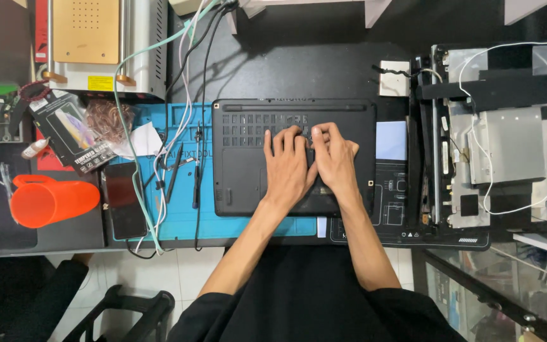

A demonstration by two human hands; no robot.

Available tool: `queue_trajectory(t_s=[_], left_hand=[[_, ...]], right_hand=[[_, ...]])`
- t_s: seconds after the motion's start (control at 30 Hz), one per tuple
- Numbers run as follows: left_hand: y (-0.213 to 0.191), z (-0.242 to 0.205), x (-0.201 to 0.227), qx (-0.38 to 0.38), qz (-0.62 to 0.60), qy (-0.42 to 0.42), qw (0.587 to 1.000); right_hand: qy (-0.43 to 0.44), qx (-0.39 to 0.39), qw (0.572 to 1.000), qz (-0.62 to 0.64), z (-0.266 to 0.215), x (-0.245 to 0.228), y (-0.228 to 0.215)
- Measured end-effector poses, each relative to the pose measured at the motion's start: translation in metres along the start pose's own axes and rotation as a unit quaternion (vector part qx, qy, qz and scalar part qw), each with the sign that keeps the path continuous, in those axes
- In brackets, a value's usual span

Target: The person disassembles a black laptop on a workbench. They remove the back cover, disconnect cables, and use a screwdriver to remove screws from the bottom panel, exposing the internal components.

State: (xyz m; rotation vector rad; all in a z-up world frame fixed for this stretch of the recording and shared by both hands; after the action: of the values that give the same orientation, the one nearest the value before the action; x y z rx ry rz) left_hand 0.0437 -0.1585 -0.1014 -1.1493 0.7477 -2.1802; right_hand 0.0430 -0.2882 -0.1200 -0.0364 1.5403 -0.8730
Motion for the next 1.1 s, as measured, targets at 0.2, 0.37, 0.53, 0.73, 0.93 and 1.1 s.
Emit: queue_trajectory(t_s=[0.2,0.37,0.53,0.73,0.93,1.1], left_hand=[[0.0,0.008,0.003,-0.013,0.021,-0.01,1.0],[-0.006,0.009,0.0,-0.001,-0.007,-0.026,1.0],[-0.042,0.001,-0.015,-0.069,-0.055,0.0,0.996],[-0.084,-0.007,-0.055,-0.047,0.006,-0.024,0.999],[-0.101,-0.012,-0.076,-0.048,-0.014,-0.087,0.995],[-0.12,-0.024,-0.085,0.009,-0.069,-0.132,0.989]], right_hand=[[-0.081,-0.013,0.995,-0.054,-0.012,0.002,-0.006],[-0.146,-0.03,0.987,-0.061,-0.018,0.005,-0.009],[-0.157,-0.069,0.985,-0.035,-0.015,0.004,-0.016],[-0.016,-0.113,0.992,0.059,-0.021,0.037,-0.011],[-0.017,-0.054,0.996,0.069,-0.026,0.032,-0.003],[0.145,-0.065,0.952,0.26,-0.025,0.035,-0.014]])
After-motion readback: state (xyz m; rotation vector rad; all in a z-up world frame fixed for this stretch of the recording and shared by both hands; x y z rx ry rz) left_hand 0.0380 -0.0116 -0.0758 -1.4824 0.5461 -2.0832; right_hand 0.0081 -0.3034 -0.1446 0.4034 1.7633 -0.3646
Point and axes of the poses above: each hand's wrist, its own z-axis towards the middle knuckle, its own y-axis out of the palm, x = y × z, the point moved 3 cm from there along z, towards the middle knuckle, and after that the axes turned 15 degrees about x, right-handed, at the moved point
